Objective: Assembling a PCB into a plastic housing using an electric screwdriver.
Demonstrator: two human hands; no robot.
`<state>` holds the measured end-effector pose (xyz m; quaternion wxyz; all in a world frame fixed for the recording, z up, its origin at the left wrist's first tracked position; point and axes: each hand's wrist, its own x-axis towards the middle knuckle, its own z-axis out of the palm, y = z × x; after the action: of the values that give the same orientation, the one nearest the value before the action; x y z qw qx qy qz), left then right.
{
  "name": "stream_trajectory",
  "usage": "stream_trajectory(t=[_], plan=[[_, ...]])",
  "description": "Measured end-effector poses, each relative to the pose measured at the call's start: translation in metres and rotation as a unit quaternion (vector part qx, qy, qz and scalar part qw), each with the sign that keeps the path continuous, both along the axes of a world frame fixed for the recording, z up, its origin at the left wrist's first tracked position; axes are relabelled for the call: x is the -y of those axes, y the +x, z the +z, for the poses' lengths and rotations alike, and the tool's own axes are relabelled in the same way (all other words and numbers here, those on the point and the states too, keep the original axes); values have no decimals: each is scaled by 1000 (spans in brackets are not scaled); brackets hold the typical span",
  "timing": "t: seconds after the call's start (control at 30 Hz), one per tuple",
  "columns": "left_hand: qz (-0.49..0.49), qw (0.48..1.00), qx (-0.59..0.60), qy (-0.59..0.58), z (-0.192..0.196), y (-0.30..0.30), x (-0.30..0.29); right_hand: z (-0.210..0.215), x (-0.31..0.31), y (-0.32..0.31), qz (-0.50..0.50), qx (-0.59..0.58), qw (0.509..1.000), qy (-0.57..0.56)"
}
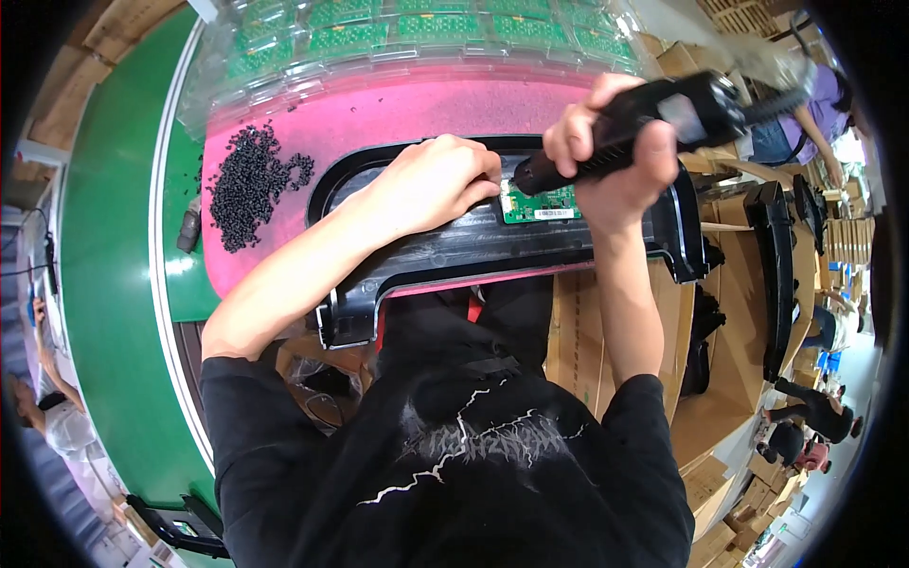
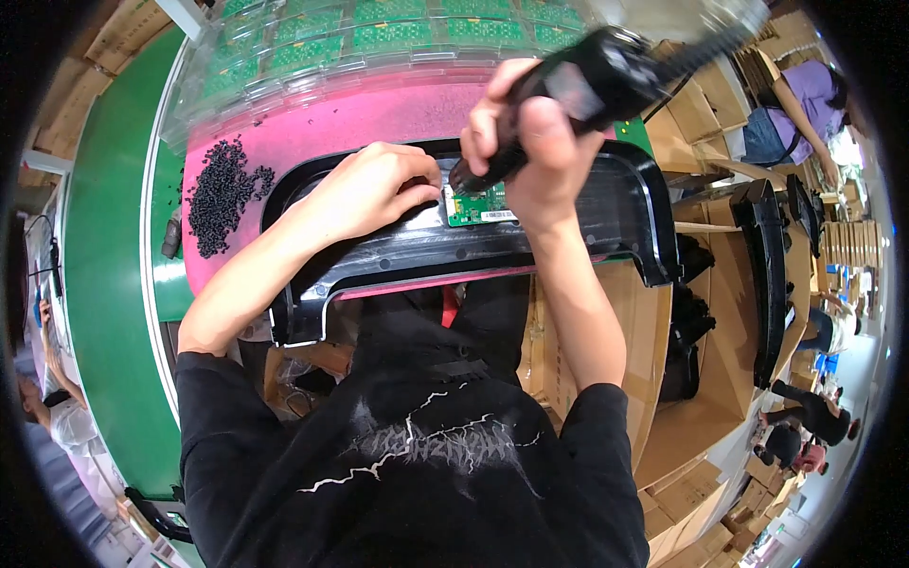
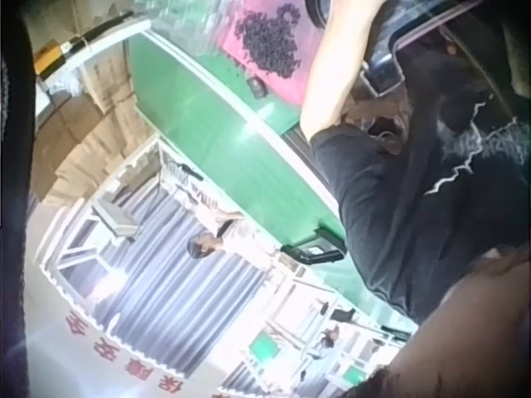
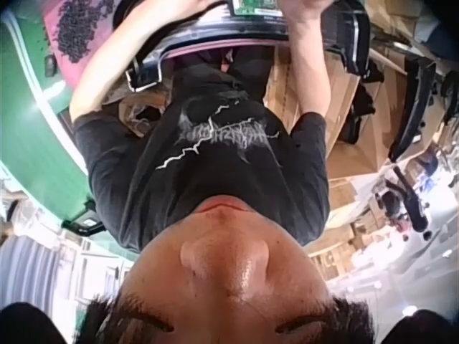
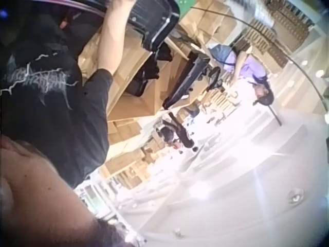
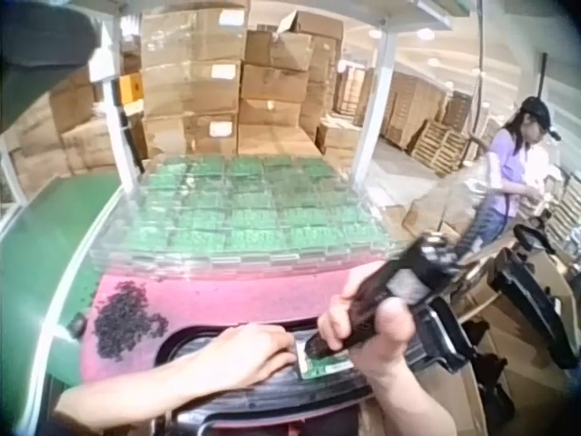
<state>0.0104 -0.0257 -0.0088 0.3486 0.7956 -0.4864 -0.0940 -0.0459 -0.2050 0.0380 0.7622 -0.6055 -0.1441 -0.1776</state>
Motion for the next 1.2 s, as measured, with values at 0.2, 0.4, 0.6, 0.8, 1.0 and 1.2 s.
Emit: stream_trajectory(t=[0.2, 0.4, 0.6, 0.8, 1.0, 1.2], plan=[[-56, 992, -49, -105, 6, 2, 3, 19, 9, -12, 60, 136, 984, 99], [-67, 985, -58, -150, 12, -2, 3, 28, 8, -25, 49, 156, 978, 129], [-81, 979, -121, -142, 9, -1, 2, 20, 5, -31, 50, 161, 977, 131], [-99, 975, -151, -130, 9, 0, 2, 19, 6, -37, 41, 170, 974, 143], [-100, 979, -115, -137, 17, -3, 0, 25, 5, -39, 43, 178, 972, 150], [-92, 980, -116, -132, 10, -4, 3, 23, 10, -34, 56, 183, 975, 114]])
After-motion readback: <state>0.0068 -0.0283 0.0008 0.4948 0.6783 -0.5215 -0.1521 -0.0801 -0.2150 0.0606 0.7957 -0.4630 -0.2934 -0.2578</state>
